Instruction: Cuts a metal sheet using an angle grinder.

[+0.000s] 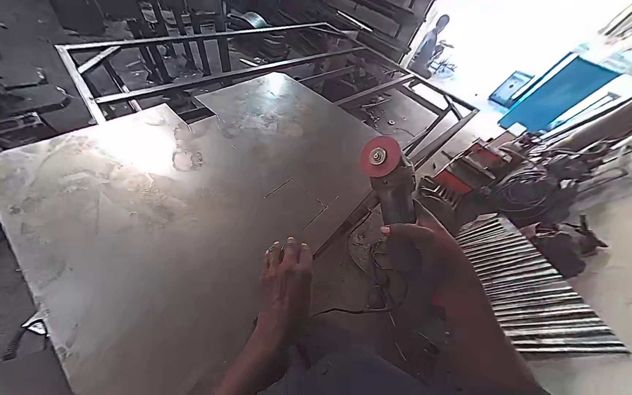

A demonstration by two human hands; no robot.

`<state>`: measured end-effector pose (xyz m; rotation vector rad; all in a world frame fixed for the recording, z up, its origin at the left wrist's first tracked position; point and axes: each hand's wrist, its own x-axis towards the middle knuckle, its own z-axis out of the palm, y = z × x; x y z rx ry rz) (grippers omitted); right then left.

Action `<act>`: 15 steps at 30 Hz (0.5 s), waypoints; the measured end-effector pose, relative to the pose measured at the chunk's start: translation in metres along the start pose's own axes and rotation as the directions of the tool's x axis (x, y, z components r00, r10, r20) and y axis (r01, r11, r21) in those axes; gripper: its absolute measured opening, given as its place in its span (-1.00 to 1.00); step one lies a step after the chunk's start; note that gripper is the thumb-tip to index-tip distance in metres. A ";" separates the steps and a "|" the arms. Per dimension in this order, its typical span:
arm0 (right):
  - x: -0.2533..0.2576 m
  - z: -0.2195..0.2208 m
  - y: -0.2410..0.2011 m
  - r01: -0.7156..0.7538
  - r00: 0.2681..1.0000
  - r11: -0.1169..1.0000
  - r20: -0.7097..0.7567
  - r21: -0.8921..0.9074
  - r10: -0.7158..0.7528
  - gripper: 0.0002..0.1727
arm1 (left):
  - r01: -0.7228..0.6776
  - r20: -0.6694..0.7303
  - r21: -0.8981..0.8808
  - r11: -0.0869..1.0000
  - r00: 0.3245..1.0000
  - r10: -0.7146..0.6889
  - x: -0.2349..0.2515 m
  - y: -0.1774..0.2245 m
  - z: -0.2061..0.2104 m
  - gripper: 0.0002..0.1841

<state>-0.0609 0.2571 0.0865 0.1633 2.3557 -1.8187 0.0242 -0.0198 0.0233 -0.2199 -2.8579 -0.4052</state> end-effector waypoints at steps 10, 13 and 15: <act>0.002 -0.011 0.054 -0.029 0.996 0.987 0.089 0.157 0.015 0.01 | 0.173 -0.019 0.406 0.897 0.983 -0.181 -0.082 -0.044 -0.029 -0.29; 0.008 -0.013 0.063 -0.054 0.987 0.992 0.155 0.112 0.037 0.04 | 0.108 -0.071 0.409 0.906 0.994 -0.086 -0.082 -0.054 -0.024 -0.58; 0.011 -0.012 0.065 -0.053 0.981 0.997 0.189 0.062 0.041 0.01 | 0.093 -0.081 0.427 0.899 0.995 -0.064 -0.080 -0.057 -0.023 -0.61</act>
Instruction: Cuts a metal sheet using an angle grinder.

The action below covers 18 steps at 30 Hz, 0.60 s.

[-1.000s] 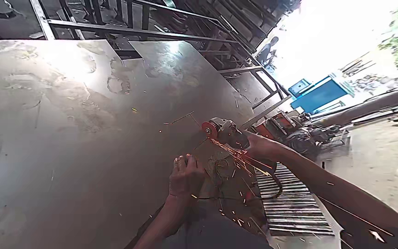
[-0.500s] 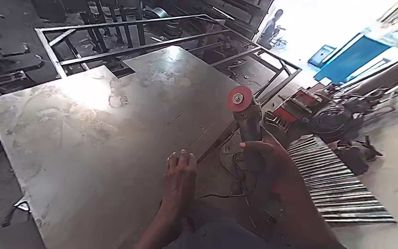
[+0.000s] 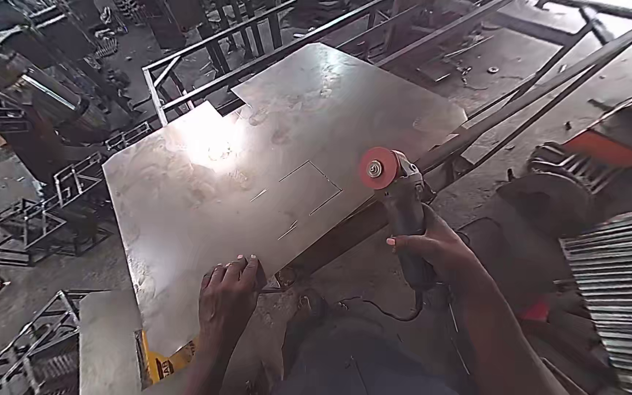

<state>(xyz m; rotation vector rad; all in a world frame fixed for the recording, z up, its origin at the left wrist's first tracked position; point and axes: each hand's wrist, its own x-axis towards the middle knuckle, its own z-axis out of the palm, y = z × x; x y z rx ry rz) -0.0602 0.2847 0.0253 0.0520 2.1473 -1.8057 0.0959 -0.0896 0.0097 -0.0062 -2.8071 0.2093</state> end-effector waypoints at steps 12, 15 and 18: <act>0.026 0.024 -0.032 0.002 0.978 0.935 0.194 -0.353 0.071 0.01 | 0.086 -0.082 -0.013 0.996 0.993 -0.086 0.008 0.007 0.014 -0.63; 0.030 0.031 -0.037 -0.016 0.969 0.900 0.214 -0.436 0.121 0.02 | 0.076 -0.141 -0.024 0.997 0.987 -0.079 0.004 0.003 0.020 -0.66; 0.030 0.038 -0.043 -0.023 0.970 0.880 0.204 -0.475 0.136 -0.01 | 0.089 -0.186 -0.047 0.995 0.978 -0.096 0.005 0.001 0.022 -0.72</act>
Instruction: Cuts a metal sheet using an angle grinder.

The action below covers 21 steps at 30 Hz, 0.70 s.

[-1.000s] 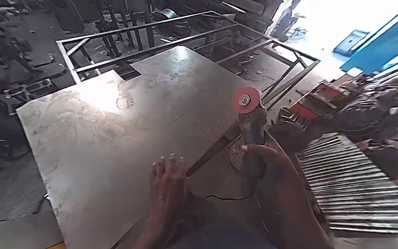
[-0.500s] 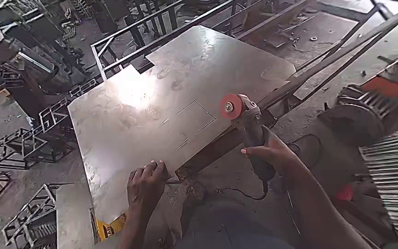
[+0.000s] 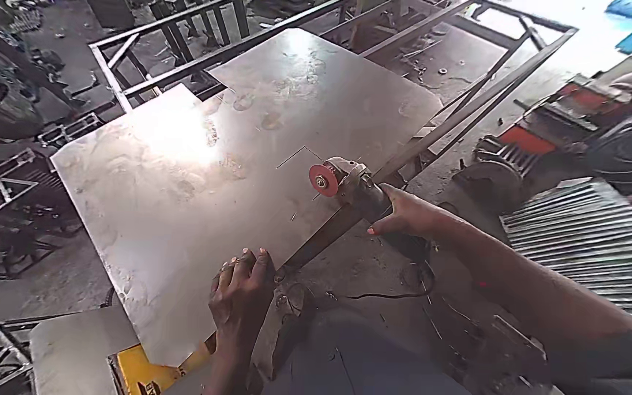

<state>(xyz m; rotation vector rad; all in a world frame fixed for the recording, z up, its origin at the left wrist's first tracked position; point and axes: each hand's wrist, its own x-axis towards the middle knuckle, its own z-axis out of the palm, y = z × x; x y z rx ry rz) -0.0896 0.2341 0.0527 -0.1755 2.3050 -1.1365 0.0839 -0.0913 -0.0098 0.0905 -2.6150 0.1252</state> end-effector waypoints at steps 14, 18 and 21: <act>-0.005 0.012 -0.025 -0.113 0.993 0.983 -0.033 -0.145 0.109 -0.04 | 0.034 0.031 -0.050 0.998 0.999 -0.033 -0.001 -0.001 -0.002 -0.72; -0.005 0.014 -0.030 -0.150 0.988 0.974 -0.052 -0.168 0.144 -0.07 | 0.036 0.034 -0.070 0.997 0.999 -0.034 -0.003 -0.001 -0.002 -0.70; -0.006 0.015 -0.033 -0.163 0.986 0.971 -0.057 -0.176 0.155 -0.05 | 0.040 0.047 -0.073 0.997 0.998 -0.037 -0.002 -0.001 -0.004 -0.71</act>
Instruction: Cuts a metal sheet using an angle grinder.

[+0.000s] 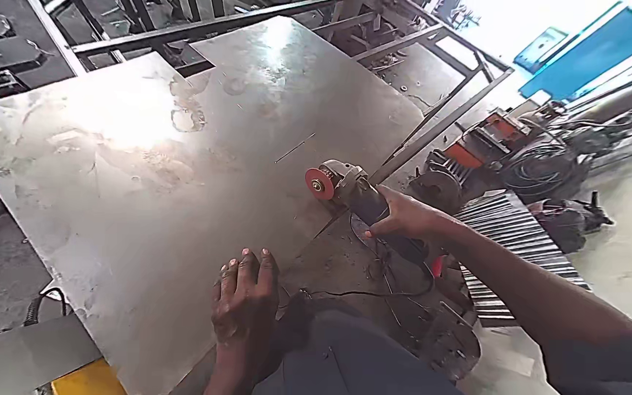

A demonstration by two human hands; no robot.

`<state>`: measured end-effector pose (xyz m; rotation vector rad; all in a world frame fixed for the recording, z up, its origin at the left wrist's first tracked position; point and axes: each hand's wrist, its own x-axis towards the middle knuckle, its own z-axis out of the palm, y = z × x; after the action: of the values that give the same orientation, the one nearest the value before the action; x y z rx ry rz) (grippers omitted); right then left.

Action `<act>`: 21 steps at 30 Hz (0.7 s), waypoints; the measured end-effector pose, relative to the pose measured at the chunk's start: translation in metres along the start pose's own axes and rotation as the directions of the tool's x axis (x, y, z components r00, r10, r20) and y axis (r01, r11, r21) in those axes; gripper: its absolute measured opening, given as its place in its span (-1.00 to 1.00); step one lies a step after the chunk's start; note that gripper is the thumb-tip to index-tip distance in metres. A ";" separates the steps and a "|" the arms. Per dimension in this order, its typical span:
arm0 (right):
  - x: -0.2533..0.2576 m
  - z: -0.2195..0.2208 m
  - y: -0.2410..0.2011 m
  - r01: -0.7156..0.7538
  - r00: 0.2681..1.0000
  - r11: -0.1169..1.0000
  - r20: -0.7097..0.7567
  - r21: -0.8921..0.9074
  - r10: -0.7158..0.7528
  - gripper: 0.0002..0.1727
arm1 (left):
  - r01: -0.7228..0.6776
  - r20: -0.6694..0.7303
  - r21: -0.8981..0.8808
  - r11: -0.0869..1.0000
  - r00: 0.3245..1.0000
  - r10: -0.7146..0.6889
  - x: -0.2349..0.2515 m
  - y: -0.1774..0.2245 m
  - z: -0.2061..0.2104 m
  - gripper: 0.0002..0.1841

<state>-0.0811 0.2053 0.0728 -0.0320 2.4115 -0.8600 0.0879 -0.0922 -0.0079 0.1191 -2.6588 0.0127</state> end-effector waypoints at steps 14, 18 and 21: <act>0.002 -0.002 -0.002 -0.005 1.000 0.999 0.001 -0.054 0.005 -0.06 | -0.001 0.008 -0.026 1.000 1.000 0.001 0.001 -0.001 -0.002 -0.72; 0.002 -0.003 -0.003 -0.014 1.000 0.998 0.001 -0.067 0.014 -0.05 | 0.005 0.024 -0.018 1.000 1.000 -0.004 0.000 -0.001 -0.003 -0.70; 0.001 -0.003 -0.005 -0.017 1.000 0.997 0.002 -0.079 0.017 -0.04 | 0.004 0.017 -0.017 1.000 1.000 -0.004 0.000 -0.001 -0.002 -0.71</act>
<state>-0.0841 0.2030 0.0771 -0.0429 2.4383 -0.7567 0.0891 -0.0933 -0.0063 0.1193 -2.6750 -0.0130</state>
